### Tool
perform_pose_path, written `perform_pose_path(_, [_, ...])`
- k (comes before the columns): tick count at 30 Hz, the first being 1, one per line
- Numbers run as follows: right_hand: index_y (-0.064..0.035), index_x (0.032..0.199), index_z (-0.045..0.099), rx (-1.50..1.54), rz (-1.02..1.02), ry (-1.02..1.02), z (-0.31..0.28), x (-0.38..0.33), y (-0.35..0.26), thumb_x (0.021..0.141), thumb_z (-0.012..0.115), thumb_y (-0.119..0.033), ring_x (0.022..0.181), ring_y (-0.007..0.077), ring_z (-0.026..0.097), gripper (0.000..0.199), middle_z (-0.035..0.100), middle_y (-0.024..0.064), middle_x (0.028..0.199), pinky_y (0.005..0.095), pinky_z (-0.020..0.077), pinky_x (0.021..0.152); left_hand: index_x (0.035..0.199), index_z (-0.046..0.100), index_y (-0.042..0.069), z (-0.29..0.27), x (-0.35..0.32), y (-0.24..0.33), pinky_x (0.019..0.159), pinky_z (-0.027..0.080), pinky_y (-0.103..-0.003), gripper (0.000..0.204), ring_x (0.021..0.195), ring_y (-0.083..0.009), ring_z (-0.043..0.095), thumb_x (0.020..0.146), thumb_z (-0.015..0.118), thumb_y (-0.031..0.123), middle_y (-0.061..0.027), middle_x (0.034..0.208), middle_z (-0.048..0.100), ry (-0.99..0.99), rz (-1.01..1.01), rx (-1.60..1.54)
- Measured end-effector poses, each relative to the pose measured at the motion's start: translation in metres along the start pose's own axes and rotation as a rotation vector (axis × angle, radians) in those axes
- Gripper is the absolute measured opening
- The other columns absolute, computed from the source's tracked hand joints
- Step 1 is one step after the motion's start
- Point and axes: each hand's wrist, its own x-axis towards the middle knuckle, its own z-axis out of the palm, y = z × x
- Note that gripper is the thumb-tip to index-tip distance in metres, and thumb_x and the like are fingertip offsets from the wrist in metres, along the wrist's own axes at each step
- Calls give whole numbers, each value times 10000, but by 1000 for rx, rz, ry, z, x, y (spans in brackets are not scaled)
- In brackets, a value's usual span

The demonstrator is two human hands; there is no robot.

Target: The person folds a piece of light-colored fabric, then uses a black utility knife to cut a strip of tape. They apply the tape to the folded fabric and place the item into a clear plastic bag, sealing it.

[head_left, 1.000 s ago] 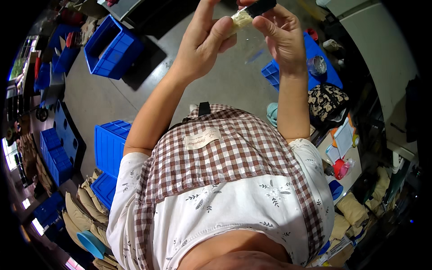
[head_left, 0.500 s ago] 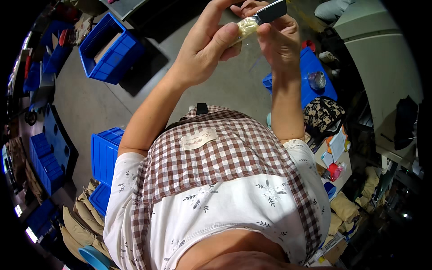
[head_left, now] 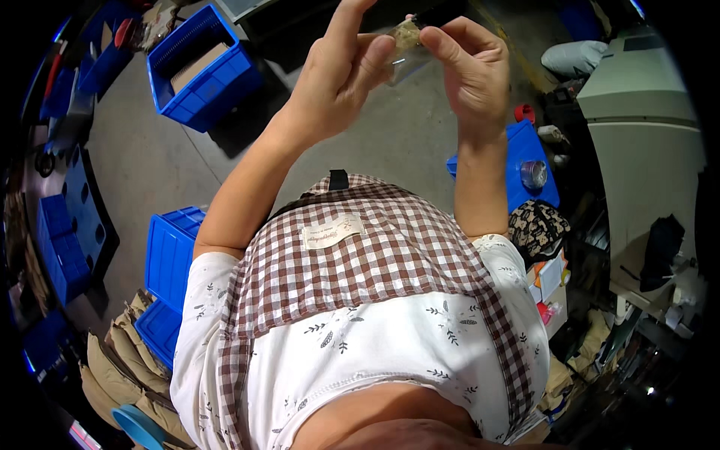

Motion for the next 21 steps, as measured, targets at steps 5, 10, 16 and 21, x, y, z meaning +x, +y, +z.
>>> perform_pose_path(5, [2,1160,699,77,3,-46,51,5,-30,889,821,-150,1012,165,708,334,759,77,1057,302,521,961,1608,211,68,-11,5,-15,588,374,-223,558,650,-56,389,1098,433,110,-54,1496,429,-13,-1,-182])
perform_pose_path(10, [-29,1121,722,-249,72,-59,12,-1,-10,886,818,-109,934,94,691,267,751,41,1011,241,538,863,1595,231,49,-12,4,-19,582,361,-217,543,640,-61,401,1107,444,154,-42,1103,545,3,-41,-179])
perform_pose_path(16, [-10,1060,731,-472,-72,27,28,-3,-12,910,781,-55,916,76,681,164,740,19,971,217,542,826,1483,395,29,-10,8,-27,607,436,-237,402,656,-94,497,1106,449,155,-23,808,536,60,-68,195])
perform_pose_path(21, [-7,1061,722,-527,-70,17,27,-7,-7,922,772,-58,917,76,682,155,734,20,979,222,550,833,1368,470,7,-6,6,-26,657,488,-270,307,711,-119,555,1087,492,127,-42,825,564,55,-98,332])
